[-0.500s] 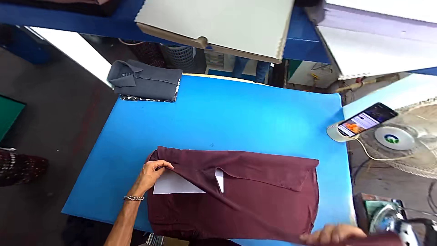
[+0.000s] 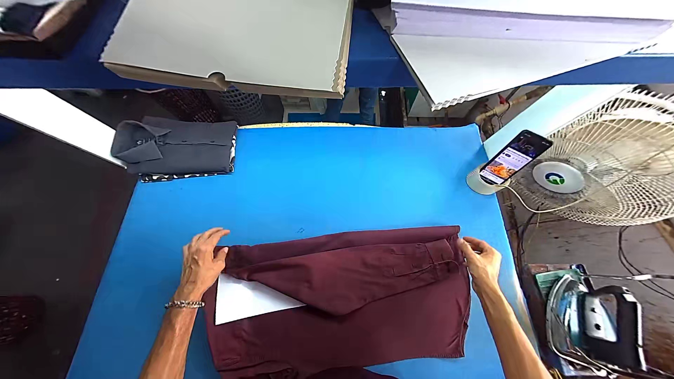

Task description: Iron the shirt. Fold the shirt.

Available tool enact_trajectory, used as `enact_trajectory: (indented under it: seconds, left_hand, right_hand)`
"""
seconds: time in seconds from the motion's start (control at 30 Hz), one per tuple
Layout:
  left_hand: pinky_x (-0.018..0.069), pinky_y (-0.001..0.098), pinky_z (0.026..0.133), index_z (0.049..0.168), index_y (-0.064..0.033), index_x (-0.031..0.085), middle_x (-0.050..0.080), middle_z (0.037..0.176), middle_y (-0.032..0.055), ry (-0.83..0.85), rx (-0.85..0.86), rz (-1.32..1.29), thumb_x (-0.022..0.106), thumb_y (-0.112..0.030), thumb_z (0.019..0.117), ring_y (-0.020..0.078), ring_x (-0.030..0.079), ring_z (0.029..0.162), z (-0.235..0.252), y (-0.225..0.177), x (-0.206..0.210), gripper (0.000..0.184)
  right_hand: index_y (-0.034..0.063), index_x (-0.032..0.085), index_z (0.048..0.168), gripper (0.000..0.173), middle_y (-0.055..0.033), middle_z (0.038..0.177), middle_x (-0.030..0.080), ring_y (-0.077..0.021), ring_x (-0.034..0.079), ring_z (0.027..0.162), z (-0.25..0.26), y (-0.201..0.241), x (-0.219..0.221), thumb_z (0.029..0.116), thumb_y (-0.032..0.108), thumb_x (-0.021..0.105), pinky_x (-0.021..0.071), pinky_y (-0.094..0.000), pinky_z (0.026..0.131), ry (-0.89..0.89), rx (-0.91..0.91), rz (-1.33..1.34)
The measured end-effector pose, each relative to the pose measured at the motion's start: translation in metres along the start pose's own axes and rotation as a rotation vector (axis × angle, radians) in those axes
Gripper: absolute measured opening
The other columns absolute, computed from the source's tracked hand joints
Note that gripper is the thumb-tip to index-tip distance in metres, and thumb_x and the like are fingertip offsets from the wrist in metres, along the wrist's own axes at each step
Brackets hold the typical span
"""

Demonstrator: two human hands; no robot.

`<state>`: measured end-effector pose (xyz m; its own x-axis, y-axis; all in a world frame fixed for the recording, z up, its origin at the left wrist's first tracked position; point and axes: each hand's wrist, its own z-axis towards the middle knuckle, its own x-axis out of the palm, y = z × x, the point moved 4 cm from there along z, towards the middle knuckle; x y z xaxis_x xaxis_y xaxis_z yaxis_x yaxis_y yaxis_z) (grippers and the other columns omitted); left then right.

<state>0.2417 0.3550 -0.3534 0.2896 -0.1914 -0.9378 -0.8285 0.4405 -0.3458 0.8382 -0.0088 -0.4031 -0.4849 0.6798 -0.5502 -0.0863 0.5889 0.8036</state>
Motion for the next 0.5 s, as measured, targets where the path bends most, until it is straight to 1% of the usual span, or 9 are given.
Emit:
enact_trajectory:
  seconds: [0.03,0.07,0.13,0.2,0.27,0.33,0.4,0.47,0.5]
  left_hand:
    - [0.0359,0.0728,0.106,0.127,-0.0072,0.07,0.068,0.13,0.0171,0.066,-0.019,0.035,0.07,-0.006,0.0942,0.0451,0.057,0.127,0.009,0.007,0.002,0.033]
    - [0.0373,0.073,0.105,0.12,-0.0076,0.074,0.073,0.119,0.0166,0.133,-0.039,0.044,0.072,-0.006,0.093,0.0435,0.062,0.119,0.016,0.016,0.004,0.027]
    - [0.0452,0.0687,0.1,0.104,-0.0076,0.078,0.075,0.104,0.0148,0.219,-0.086,-0.046,0.071,-0.006,0.0944,0.0376,0.069,0.106,0.026,0.033,0.004,0.012]
    - [0.0524,0.0626,0.095,0.1,-0.0054,0.077,0.076,0.1,0.0138,0.242,-0.118,-0.202,0.07,-0.004,0.0954,0.0316,0.072,0.1,0.032,0.044,0.001,0.008]
    - [0.0545,0.0592,0.092,0.099,-0.0042,0.077,0.076,0.098,0.0132,0.229,-0.132,-0.295,0.07,-0.001,0.0945,0.0287,0.072,0.096,0.033,0.05,0.003,0.009]
    - [0.0553,0.0573,0.091,0.099,-0.0038,0.077,0.076,0.097,0.0128,0.215,-0.178,-0.332,0.07,-0.002,0.0952,0.0274,0.072,0.095,0.029,0.055,0.009,0.008]
    - [0.0552,0.059,0.09,0.1,-0.0043,0.077,0.076,0.097,0.0135,0.184,-0.205,-0.241,0.069,-0.004,0.0966,0.0295,0.072,0.095,0.027,0.052,0.016,0.008]
    - [0.0495,0.0659,0.095,0.106,-0.0046,0.075,0.073,0.106,0.0189,0.103,-0.164,-0.021,0.067,-0.004,0.0961,0.0403,0.067,0.106,0.025,0.031,0.023,0.013]
    - [0.0456,0.0681,0.099,0.117,-0.0047,0.072,0.069,0.116,0.0222,0.062,-0.101,0.081,0.064,-0.006,0.097,0.0449,0.062,0.115,0.02,0.015,0.028,0.022]
  right_hand:
    - [0.0016,0.073,0.114,0.031,-0.0163,0.093,0.071,-0.0254,0.064,0.074,0.009,0.005,0.006,0.0981,0.029,0.071,0.0534,-0.0491,0.069,0.021,0.017,-0.033]
    - [0.0019,0.074,0.11,0.029,-0.0138,0.087,0.069,-0.0214,0.06,0.069,0.016,0.01,0.01,0.0989,0.028,0.071,0.0503,-0.0448,0.065,0.052,0.042,-0.046]
    - [0.0021,0.075,0.102,0.021,-0.0092,0.081,0.067,-0.0146,0.054,0.061,0.03,0.016,0.014,0.0983,0.023,0.071,0.0481,-0.0374,0.059,0.102,0.059,-0.038]
    - [0.0019,0.074,0.095,0.016,-0.0081,0.077,0.067,-0.0132,0.053,0.06,0.042,0.02,0.013,0.096,0.017,0.074,0.046,-0.0364,0.058,0.102,0.015,-0.038]
    - [0.0026,0.073,0.091,0.015,-0.0072,0.075,0.065,-0.0144,0.053,0.061,0.051,0.021,0.013,0.0953,0.017,0.074,0.0452,-0.0379,0.059,0.068,-0.048,-0.083]
    - [0.0018,0.074,0.091,0.019,-0.0139,0.08,0.068,-0.0261,0.061,0.07,0.055,0.018,0.019,0.0947,0.021,0.075,0.0494,-0.052,0.068,0.013,-0.079,-0.2]
    - [0.0031,0.074,0.098,0.024,-0.0213,0.095,0.069,-0.0403,0.066,0.09,0.046,0.019,0.029,0.0969,0.027,0.071,0.0491,-0.0662,0.078,-0.067,-0.095,-0.381]
    - [0.0036,0.066,0.115,0.03,-0.0248,0.114,0.064,-0.0441,0.064,0.105,0.023,0.038,0.039,0.102,0.03,0.061,0.05,-0.0661,0.084,-0.169,-0.206,-0.48]
    - [0.0023,0.061,0.125,0.036,-0.0269,0.122,0.061,-0.045,0.061,0.112,0.005,0.052,0.046,0.1043,0.03,0.055,0.0503,-0.0646,0.089,-0.192,-0.292,-0.5]
